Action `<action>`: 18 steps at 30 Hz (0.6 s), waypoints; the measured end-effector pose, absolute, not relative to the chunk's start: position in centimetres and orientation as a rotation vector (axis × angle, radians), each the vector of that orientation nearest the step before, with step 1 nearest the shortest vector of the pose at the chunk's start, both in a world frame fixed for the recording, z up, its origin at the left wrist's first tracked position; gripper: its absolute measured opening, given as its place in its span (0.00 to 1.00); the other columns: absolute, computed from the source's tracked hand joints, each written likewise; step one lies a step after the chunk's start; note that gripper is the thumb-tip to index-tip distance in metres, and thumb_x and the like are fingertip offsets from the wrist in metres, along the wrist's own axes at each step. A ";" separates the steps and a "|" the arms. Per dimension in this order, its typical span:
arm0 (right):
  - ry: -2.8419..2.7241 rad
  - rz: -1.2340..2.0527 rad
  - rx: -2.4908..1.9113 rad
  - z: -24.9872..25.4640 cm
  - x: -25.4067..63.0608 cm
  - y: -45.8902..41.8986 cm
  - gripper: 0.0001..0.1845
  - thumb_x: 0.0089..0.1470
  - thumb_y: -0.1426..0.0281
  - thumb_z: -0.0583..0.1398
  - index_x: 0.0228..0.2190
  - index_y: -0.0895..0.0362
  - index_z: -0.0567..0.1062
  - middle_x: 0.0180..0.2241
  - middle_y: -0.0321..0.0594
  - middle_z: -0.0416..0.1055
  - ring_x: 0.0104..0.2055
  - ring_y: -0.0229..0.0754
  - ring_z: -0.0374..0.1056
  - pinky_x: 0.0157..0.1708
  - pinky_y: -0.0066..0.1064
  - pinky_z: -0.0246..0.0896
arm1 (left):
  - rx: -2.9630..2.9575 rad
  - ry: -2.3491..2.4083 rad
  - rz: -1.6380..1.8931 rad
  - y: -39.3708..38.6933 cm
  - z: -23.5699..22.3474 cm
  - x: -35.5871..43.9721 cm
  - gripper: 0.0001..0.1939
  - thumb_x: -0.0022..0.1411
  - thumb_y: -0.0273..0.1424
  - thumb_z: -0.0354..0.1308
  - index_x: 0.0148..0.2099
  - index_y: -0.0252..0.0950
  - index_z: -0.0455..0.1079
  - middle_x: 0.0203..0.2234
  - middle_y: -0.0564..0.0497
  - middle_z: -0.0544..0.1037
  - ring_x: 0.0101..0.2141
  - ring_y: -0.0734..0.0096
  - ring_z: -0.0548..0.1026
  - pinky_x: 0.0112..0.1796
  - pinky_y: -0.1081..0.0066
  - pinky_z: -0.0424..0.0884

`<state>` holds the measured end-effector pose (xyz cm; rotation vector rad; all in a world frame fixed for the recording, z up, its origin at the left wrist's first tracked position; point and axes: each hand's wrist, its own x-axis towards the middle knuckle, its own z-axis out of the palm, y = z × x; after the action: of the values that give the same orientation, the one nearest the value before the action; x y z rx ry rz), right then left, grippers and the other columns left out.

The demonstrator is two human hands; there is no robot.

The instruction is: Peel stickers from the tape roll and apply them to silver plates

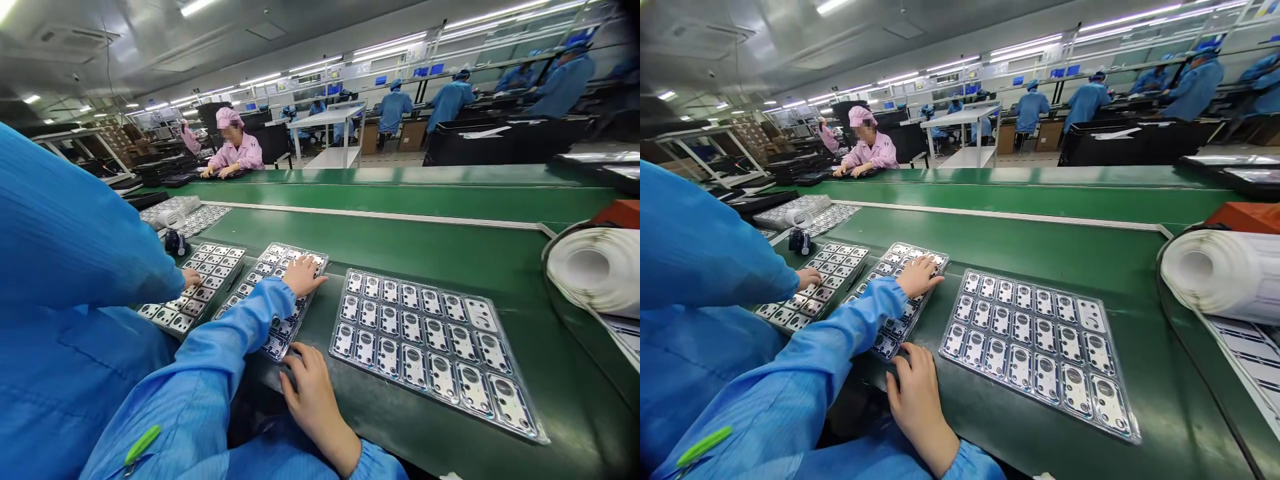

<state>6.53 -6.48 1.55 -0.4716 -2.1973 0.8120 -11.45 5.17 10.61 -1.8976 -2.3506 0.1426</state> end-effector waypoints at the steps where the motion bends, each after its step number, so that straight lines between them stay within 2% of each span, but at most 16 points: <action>1: -2.181 0.815 -0.477 1.6 6.5 -6.5 0.13 0.53 0.77 0.60 0.42 0.55 0.73 0.50 0.50 0.69 0.51 0.52 0.66 0.49 0.49 0.67 | -1.908 -2.345 0.128 3.9 11.0 -11.1 0.27 0.70 0.47 0.44 0.62 0.36 0.64 0.64 0.41 0.64 0.63 0.49 0.60 0.58 0.49 0.60; 5: -2.058 0.850 -0.527 2.2 6.6 -6.6 0.17 0.54 0.77 0.58 0.46 0.54 0.72 0.50 0.49 0.69 0.52 0.50 0.67 0.50 0.46 0.68 | -1.906 -2.264 -0.094 -3.9 10.4 -10.1 0.28 0.71 0.47 0.42 0.64 0.38 0.62 0.64 0.45 0.65 0.63 0.52 0.60 0.59 0.49 0.58; 8: -1.913 0.858 -0.535 2.7 6.9 -6.5 0.16 0.57 0.77 0.55 0.47 0.54 0.70 0.48 0.48 0.68 0.51 0.47 0.68 0.50 0.43 0.68 | -1.786 -2.215 -0.328 -9.8 7.5 -9.9 0.26 0.72 0.42 0.40 0.66 0.39 0.60 0.64 0.45 0.65 0.64 0.57 0.60 0.61 0.52 0.57; 10: -1.840 0.852 -0.511 2.9 7.2 -6.6 0.16 0.58 0.78 0.53 0.46 0.54 0.70 0.46 0.47 0.68 0.50 0.45 0.68 0.49 0.41 0.69 | -1.764 -2.193 -0.327 -12.2 5.3 -9.7 0.27 0.71 0.42 0.42 0.67 0.39 0.58 0.64 0.44 0.64 0.65 0.54 0.59 0.61 0.49 0.56; 15: -1.838 0.828 -0.496 2.6 9.1 -6.7 0.17 0.58 0.79 0.53 0.47 0.54 0.69 0.46 0.47 0.68 0.49 0.45 0.68 0.49 0.41 0.70 | -1.792 -2.201 -0.129 -12.5 3.1 -9.0 0.25 0.70 0.42 0.45 0.66 0.45 0.62 0.65 0.47 0.62 0.64 0.48 0.59 0.60 0.42 0.55; 18: -1.835 0.790 -0.566 2.3 10.7 -6.4 0.17 0.58 0.80 0.54 0.48 0.54 0.69 0.46 0.47 0.68 0.50 0.45 0.68 0.49 0.41 0.70 | -1.775 -2.243 -0.074 -10.4 3.5 -9.5 0.25 0.70 0.42 0.44 0.66 0.43 0.62 0.66 0.47 0.61 0.65 0.47 0.58 0.59 0.41 0.55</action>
<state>10.70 -6.41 2.30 -0.5661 -1.8346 0.7899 -9.51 -10.37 3.55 -1.7749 -2.2430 -0.0740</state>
